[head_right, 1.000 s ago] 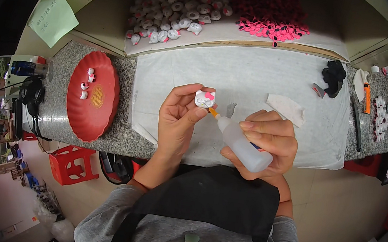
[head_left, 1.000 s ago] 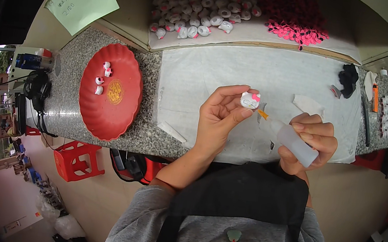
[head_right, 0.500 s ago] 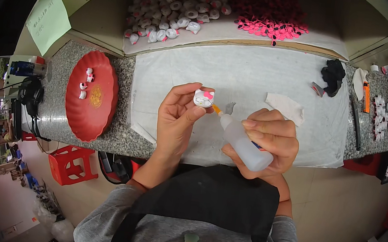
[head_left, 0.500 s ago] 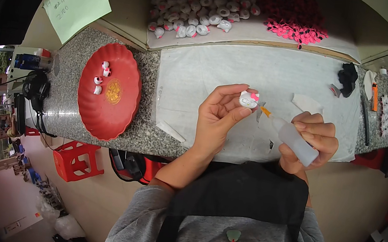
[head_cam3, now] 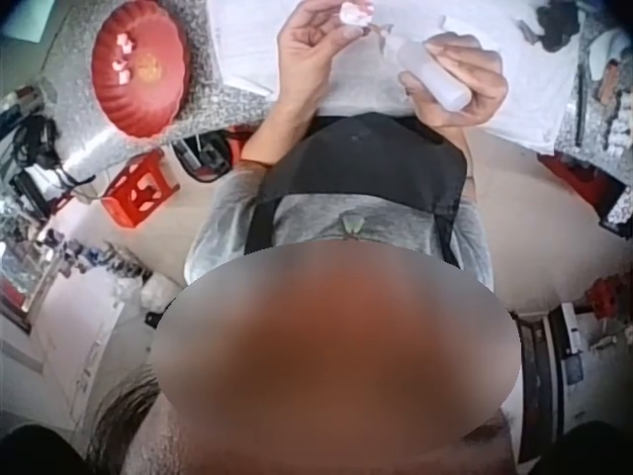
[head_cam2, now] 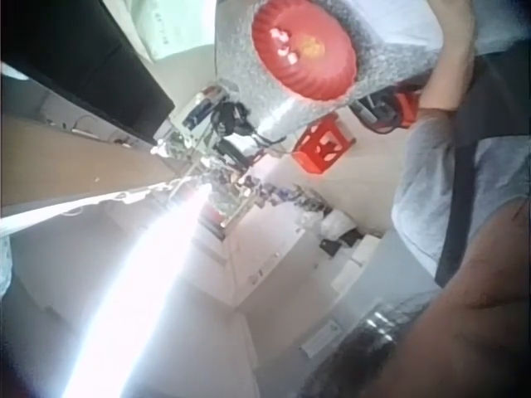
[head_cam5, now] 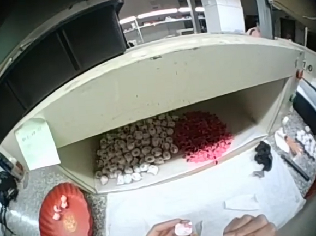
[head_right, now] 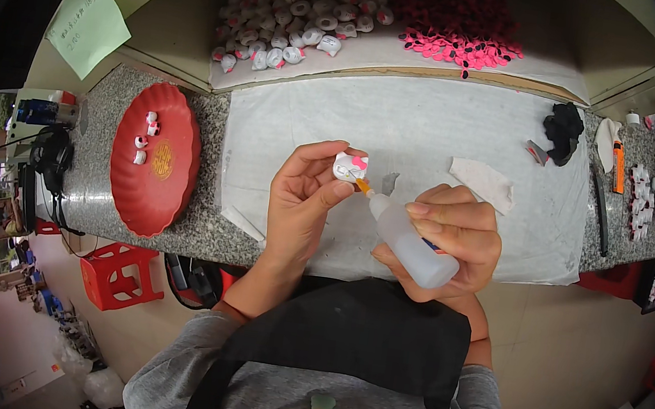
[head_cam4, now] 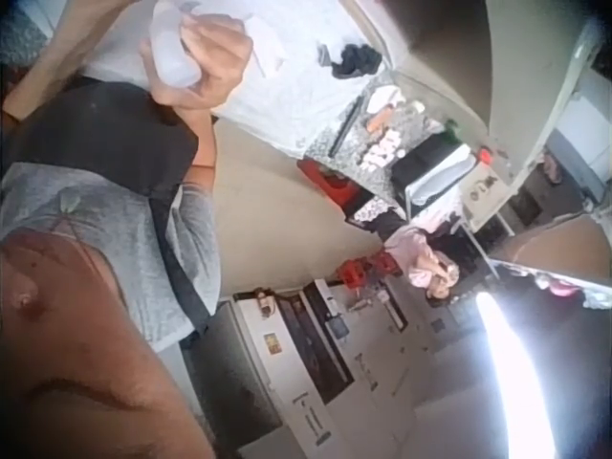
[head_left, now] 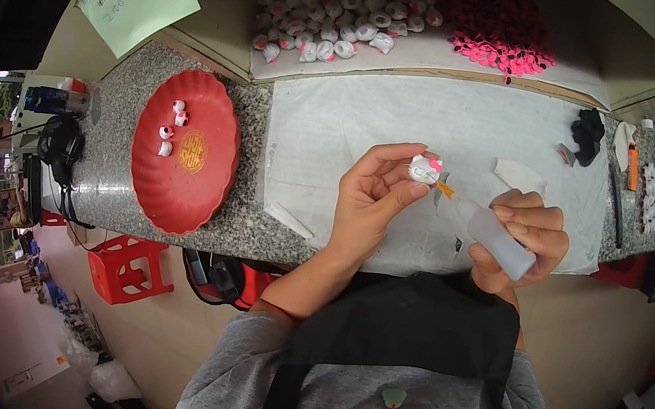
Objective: Apply glue to small white cat-shaped toy faces and attach pink bow pieces at a factory workbench.
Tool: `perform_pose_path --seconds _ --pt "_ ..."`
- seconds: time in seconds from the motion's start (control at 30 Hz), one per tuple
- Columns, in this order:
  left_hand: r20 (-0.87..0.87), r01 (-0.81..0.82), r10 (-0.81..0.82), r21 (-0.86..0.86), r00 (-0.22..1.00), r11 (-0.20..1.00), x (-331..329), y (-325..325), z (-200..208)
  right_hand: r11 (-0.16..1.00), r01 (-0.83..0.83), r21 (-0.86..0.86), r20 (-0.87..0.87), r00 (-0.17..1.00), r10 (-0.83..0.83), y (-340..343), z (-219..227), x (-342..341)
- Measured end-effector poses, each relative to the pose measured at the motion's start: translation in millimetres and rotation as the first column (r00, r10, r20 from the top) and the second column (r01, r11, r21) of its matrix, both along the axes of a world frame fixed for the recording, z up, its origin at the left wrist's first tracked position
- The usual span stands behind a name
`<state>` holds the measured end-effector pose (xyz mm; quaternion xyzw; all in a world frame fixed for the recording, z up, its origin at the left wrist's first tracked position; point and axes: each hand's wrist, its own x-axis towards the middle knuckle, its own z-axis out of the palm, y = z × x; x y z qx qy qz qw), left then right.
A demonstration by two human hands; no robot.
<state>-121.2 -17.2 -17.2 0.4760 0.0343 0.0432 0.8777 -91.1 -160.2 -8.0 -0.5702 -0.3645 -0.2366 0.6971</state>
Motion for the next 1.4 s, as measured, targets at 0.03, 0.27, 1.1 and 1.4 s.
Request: perform_pose_path --seconds 0.03,0.27,1.1,1.4 --pt "-0.001 0.004 -0.004 0.009 1.0 1.0 0.3 -0.4 -0.1 1.0 0.01 -0.007 0.004 1.0 -0.01 -0.1 -0.2 0.2" --pt "0.091 -0.056 0.04 0.173 0.995 0.983 -1.8 -0.3 -3.9 1.0 -0.001 -0.014 0.003 1.0 0.001 2.6 0.5 -0.3" --pt "0.067 -0.131 0.141 -0.138 0.988 0.982 -1.4 4.4 -0.6 0.979 -0.058 -0.195 -0.64 0.764 -0.082 -31.0 27.1 53.1" --pt "0.086 -0.133 0.137 -0.049 0.987 0.99 -1.8 8.7 -4.1 0.392 0.335 -0.857 0.182 0.908 -0.378 11.9 -14.4 154.9"
